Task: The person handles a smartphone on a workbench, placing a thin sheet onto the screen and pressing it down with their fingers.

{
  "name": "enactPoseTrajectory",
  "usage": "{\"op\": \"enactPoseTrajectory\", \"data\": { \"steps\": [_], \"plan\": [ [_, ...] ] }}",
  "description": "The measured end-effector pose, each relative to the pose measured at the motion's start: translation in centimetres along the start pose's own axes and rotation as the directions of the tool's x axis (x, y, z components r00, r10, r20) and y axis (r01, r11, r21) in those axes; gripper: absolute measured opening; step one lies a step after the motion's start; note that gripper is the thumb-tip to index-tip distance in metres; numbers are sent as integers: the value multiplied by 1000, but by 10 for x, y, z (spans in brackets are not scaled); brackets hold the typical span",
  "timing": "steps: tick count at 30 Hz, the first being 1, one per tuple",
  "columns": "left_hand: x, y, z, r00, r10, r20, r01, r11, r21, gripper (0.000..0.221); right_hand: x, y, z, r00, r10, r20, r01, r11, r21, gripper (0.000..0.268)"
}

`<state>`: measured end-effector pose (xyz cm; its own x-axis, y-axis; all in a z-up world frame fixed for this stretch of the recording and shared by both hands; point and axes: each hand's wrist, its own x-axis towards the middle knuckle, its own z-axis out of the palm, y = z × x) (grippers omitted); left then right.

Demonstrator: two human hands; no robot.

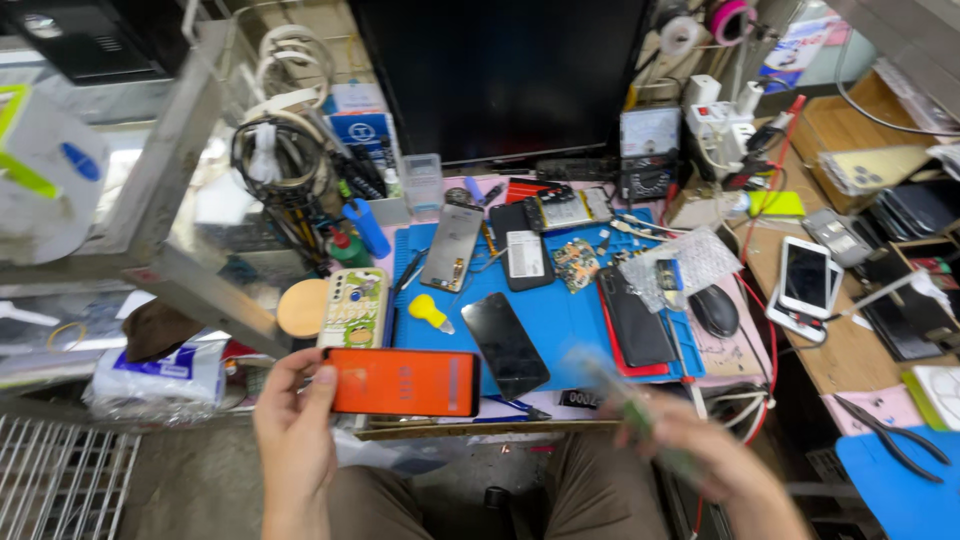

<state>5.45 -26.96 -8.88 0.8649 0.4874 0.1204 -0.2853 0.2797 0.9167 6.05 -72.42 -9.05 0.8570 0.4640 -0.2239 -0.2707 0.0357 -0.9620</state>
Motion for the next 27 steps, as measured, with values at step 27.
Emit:
{"op": "enactPoseTrajectory", "data": {
  "steps": [27],
  "plan": [
    [43,-72,130,883,-252,397,-120,696,708,31,81,20,94,884,-121,-452,-194,784,-589,79]
  ]
}}
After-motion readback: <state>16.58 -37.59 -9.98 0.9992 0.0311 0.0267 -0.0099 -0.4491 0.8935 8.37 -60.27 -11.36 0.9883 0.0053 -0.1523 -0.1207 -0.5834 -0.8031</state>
